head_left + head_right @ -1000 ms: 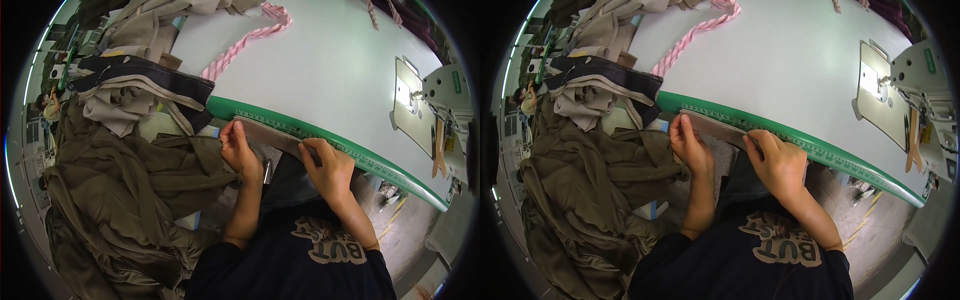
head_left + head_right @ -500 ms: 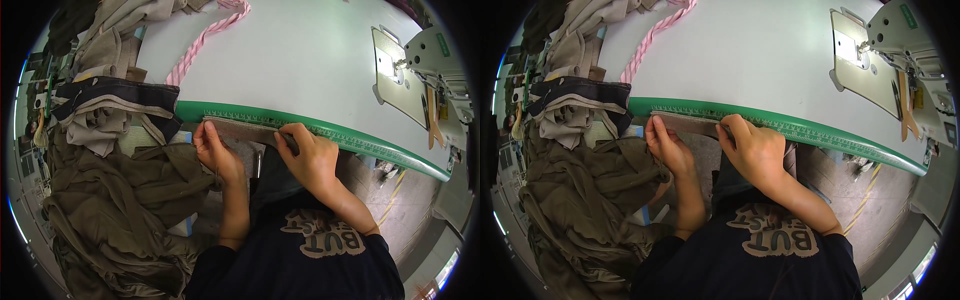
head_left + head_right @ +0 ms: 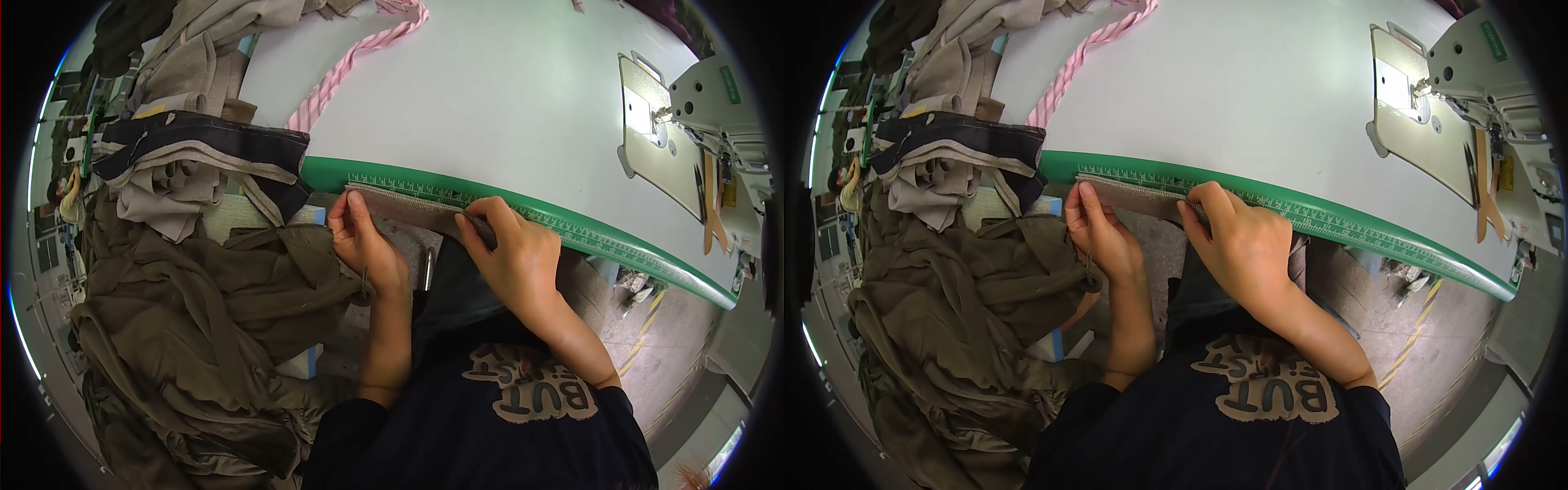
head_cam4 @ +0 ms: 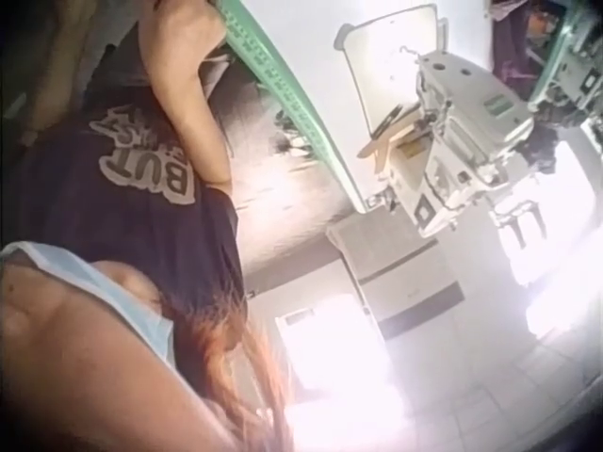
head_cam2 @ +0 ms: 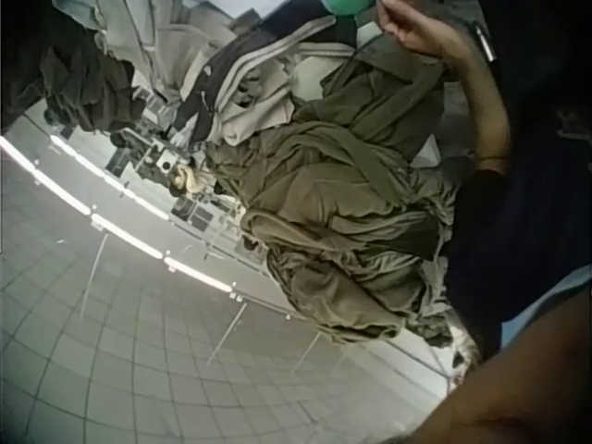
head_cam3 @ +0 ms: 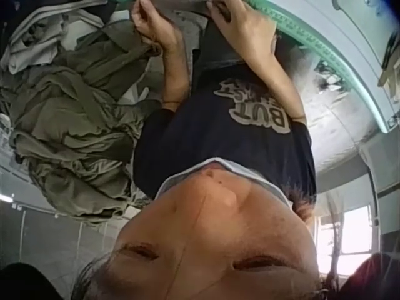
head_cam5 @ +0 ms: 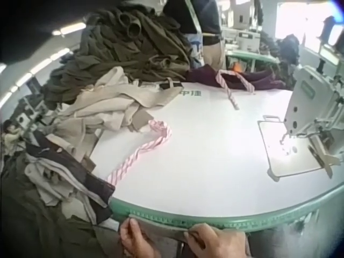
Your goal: Sewing a black fabric strap using an industrial sewing machine.
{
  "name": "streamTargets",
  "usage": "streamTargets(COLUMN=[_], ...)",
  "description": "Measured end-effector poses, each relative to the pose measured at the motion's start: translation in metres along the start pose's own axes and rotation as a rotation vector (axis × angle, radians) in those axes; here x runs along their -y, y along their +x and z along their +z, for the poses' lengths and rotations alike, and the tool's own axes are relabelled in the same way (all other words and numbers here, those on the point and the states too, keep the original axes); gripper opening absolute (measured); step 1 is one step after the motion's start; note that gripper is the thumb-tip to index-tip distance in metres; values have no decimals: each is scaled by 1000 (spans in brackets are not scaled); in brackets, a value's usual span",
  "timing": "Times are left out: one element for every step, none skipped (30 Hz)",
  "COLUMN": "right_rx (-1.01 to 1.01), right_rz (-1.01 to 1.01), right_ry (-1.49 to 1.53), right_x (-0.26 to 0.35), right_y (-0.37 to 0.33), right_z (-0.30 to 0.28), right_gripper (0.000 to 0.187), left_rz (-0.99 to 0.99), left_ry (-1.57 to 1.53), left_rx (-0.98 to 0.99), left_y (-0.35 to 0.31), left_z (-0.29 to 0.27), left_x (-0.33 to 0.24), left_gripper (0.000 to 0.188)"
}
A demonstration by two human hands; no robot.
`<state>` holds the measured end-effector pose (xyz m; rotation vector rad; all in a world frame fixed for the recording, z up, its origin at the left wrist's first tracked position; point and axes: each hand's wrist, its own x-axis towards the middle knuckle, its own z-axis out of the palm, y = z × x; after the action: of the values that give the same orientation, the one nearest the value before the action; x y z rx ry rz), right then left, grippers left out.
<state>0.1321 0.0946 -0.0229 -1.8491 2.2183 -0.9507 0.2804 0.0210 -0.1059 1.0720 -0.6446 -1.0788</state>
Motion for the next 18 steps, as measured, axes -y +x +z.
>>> streamTargets(right_rx=[26, 53, 54, 74, 93, 111, 112, 110, 108, 105, 105, 99, 92, 86, 86, 88, 90, 92], right_rz=[26, 53, 47, 60, 75, 91, 89, 67, 46, 25, 23, 8, -7, -22, -24, -29, -34, -39], right_ry=[15, 31, 34, 42, 47, 52, 53, 59, 65, 70, 71, 78, 86, 93, 94, 84, 73, 62], right_x=[1, 3, 4, 6, 8, 10, 11, 13, 15, 16, 17, 17, 18, 19, 20, 22, 23, 25], right_y=[1, 1, 3, 4, 5, 6, 8, 9, 12, 14, 15, 17, 18, 19, 21, 22, 23, 24], right_z=[-1, -2, -2, -3, -4, -4, -3, -2, -1, 0, 2, 4, 7, 9, 11, 13, 15, 17], right_gripper=[16, 17, 17, 17, 18, 18, 18, 18, 18, 18, 18, 18, 18, 18, 18, 18, 19, 19], left_rz=[-2, -4, 0, 5, 6, 8, 9, 6, 2, -1, 0, 3, 7, 11, 12, 9, 6, 3], left_ry=[-5, -10, -10, -7, -5, -2, -3, -3, -3, -4, -4, -6, -7, -9, -9, -14, -19, -24], left_rx=[5, 10, 5, 6, 9, 12, 11, 11, 11, 12, 11, 14, 17, 19, 18, 22, 26, 31], left_y=[0, -1, -1, -1, -1, -1, -1, -1, -2, -2, -2, -2, -2, -2, -2, -2, -2, -2], left_z=[0, 0, 0, 0, 1, 2, 2, 3, 3, 4, 5, 6, 7, 7, 7, 6, 6, 6], left_x=[0, 0, 0, -1, -1, -1, -2, -3, -3, -4, -5, -5, -5, -5, -5, -6, -6, -6], left_gripper=[20, 20, 20, 20, 20, 20, 20, 20, 21, 21, 21, 21, 21, 20, 20, 20, 20, 20])
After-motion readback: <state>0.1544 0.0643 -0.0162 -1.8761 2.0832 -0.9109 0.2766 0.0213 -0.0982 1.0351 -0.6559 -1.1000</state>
